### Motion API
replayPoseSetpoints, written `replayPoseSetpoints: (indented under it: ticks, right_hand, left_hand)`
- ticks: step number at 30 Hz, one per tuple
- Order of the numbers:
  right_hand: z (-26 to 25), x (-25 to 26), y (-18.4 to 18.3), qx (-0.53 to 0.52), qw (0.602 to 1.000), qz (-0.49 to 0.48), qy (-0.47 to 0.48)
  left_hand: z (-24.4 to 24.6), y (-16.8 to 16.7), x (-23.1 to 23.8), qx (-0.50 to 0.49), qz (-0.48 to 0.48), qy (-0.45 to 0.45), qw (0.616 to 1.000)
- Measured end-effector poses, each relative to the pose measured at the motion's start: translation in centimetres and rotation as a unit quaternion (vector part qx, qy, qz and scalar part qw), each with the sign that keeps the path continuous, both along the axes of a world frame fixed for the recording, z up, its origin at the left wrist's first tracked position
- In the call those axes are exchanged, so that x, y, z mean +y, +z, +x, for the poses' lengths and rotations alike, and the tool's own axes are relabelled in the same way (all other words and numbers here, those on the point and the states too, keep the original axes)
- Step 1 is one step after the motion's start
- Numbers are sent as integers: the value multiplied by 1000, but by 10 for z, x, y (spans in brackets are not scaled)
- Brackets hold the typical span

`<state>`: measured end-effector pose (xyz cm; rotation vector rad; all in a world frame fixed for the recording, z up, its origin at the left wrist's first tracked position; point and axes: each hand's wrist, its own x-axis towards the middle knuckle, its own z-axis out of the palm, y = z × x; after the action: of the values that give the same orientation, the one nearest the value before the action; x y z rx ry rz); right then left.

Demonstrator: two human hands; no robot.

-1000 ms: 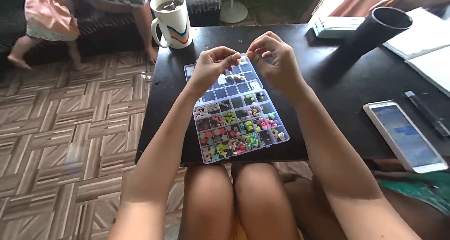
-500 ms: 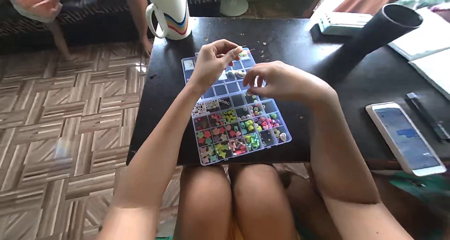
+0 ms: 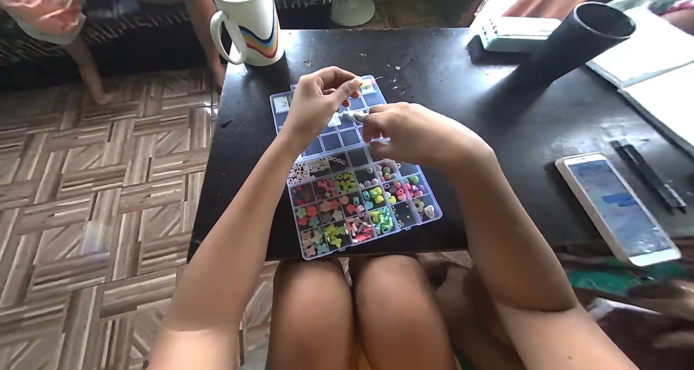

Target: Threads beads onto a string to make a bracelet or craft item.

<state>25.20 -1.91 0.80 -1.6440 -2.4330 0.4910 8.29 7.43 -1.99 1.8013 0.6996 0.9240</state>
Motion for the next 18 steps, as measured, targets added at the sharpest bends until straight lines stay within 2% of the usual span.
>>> replayPoseSetpoints:
  ticks: [5,9,13,16,18]
  right_hand:
    - [22,5,-5,122,990,50,59]
    - [31,4,-1,122,991,39,38]
    - [19,-7,5,68,997,-17,-28]
    - [25,-17,8,69,991,39,-108]
    - [41,-28,-3,81,974,90,-190]
  left_hand:
    - [0,1,0,0,-6,-2,1000]
    - [1,3,2,-6,-10,-2,1000]
    - [2,-6,0,-1,13,-7,1000]
    - [4,-10,-4,82,67,-26,994]
    - [7,-15,0,161,98,-49,981]
